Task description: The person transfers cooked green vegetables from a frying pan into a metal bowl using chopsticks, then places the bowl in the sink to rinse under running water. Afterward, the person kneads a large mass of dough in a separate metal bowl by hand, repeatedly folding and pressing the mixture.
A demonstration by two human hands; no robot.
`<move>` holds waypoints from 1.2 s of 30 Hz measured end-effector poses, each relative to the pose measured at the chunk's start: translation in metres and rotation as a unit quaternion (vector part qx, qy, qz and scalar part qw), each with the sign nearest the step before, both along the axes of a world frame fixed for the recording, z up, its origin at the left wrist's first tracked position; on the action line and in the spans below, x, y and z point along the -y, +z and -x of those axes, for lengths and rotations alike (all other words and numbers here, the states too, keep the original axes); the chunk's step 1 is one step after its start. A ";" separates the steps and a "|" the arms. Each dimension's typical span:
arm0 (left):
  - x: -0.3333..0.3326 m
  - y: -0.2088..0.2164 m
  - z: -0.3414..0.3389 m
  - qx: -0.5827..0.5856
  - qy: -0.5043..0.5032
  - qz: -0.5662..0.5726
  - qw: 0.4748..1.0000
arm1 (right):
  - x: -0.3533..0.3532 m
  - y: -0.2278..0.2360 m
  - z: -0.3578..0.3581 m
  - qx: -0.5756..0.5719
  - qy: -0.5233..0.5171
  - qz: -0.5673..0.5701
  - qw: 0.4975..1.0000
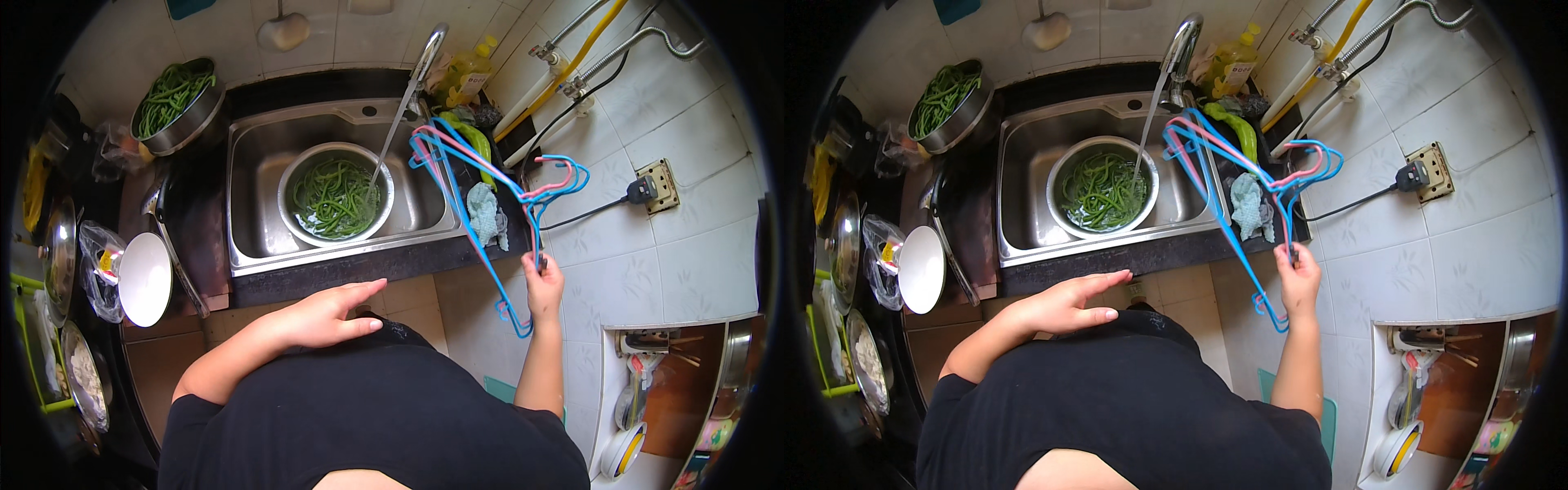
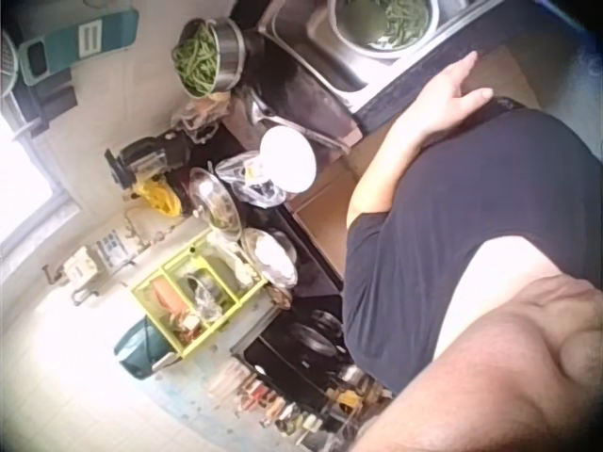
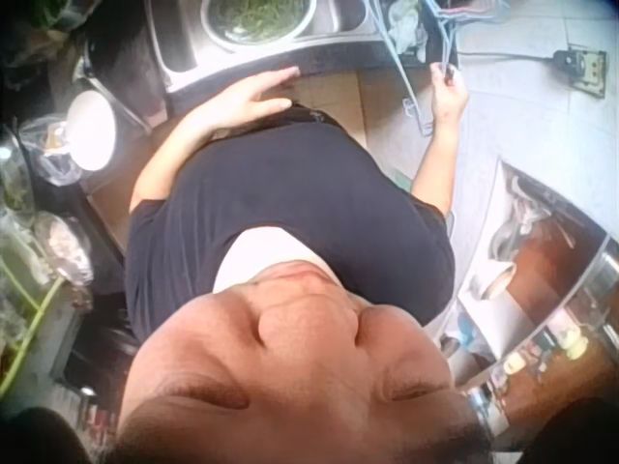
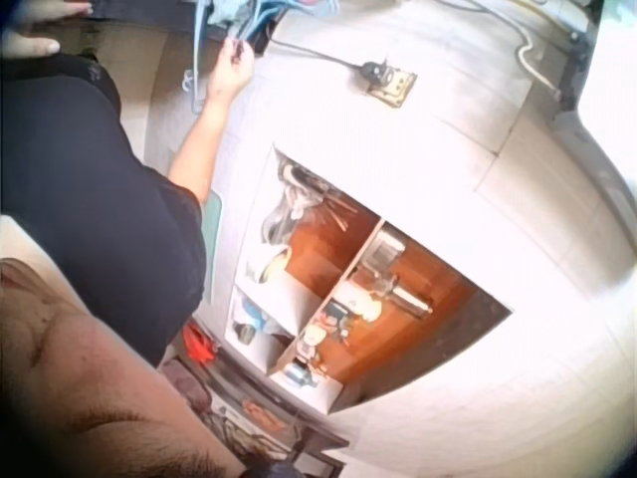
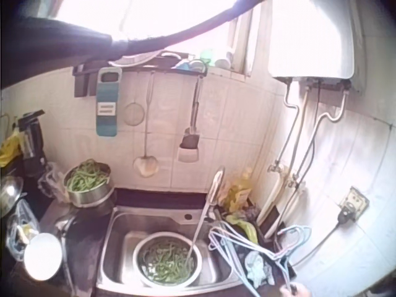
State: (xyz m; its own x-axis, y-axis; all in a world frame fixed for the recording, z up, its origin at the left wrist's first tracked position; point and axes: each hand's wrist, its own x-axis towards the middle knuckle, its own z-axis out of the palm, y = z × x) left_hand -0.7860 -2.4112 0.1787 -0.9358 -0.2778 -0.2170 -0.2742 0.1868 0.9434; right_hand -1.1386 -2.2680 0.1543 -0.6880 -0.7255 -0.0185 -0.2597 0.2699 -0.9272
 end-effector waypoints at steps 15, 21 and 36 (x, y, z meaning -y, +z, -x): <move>0.030 -0.035 0.001 0.041 0.177 -0.225 0.957 | 0.122 -0.099 0.101 -0.315 -0.039 -0.320 0.893; 0.034 -0.056 0.004 0.056 0.216 -0.230 0.947 | 0.118 -0.100 0.110 -0.336 -0.026 -0.343 0.877; 0.016 -0.091 -0.031 0.044 0.344 -0.280 0.895 | 0.135 0.076 -0.051 -0.391 0.295 0.302 0.818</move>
